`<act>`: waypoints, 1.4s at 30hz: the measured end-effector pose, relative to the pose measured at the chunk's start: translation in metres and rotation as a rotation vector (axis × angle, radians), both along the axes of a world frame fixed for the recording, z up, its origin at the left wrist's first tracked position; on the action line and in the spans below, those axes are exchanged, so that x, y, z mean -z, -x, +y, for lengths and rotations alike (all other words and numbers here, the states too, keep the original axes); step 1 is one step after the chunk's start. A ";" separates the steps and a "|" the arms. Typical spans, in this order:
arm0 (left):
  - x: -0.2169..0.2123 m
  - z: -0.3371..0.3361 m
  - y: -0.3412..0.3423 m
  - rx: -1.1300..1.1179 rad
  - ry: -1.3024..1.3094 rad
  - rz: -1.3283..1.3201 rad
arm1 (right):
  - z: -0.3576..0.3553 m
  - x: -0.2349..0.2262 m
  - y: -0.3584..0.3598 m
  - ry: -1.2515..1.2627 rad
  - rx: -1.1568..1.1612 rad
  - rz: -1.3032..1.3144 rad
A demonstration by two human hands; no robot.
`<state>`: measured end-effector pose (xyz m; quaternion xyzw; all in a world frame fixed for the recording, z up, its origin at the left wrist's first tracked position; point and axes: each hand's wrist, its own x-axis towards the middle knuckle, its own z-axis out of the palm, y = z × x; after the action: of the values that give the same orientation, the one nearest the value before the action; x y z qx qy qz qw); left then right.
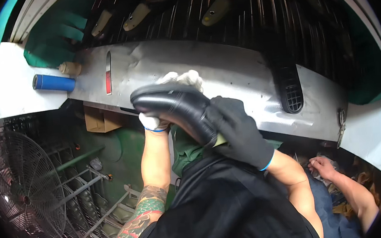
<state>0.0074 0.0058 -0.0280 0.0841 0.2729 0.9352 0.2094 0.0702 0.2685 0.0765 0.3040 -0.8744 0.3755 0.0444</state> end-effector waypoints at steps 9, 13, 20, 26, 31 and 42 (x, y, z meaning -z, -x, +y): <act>0.128 -0.047 -0.043 -0.344 0.293 -0.015 | 0.023 0.007 0.009 0.172 -0.072 -0.041; 0.014 0.021 -0.003 -0.133 0.052 0.129 | 0.036 0.014 0.013 0.184 -0.095 -0.077; -0.056 0.092 0.014 -0.174 -0.277 0.067 | 0.051 0.011 0.029 0.206 -0.125 -0.357; -0.089 0.074 0.033 -0.252 -0.139 -0.157 | 0.035 0.019 0.013 0.870 0.015 -1.010; -0.021 0.068 0.009 -0.610 0.508 -0.117 | 0.028 0.019 -0.013 1.108 0.115 -1.433; -0.060 0.060 0.003 -0.166 0.825 -0.238 | 0.048 0.013 -0.004 1.050 0.047 -1.597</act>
<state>0.0040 0.0654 0.0316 -0.1372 0.6033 0.7648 0.1797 0.0737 0.3162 0.0640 -0.1181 -0.3723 0.8155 -0.4270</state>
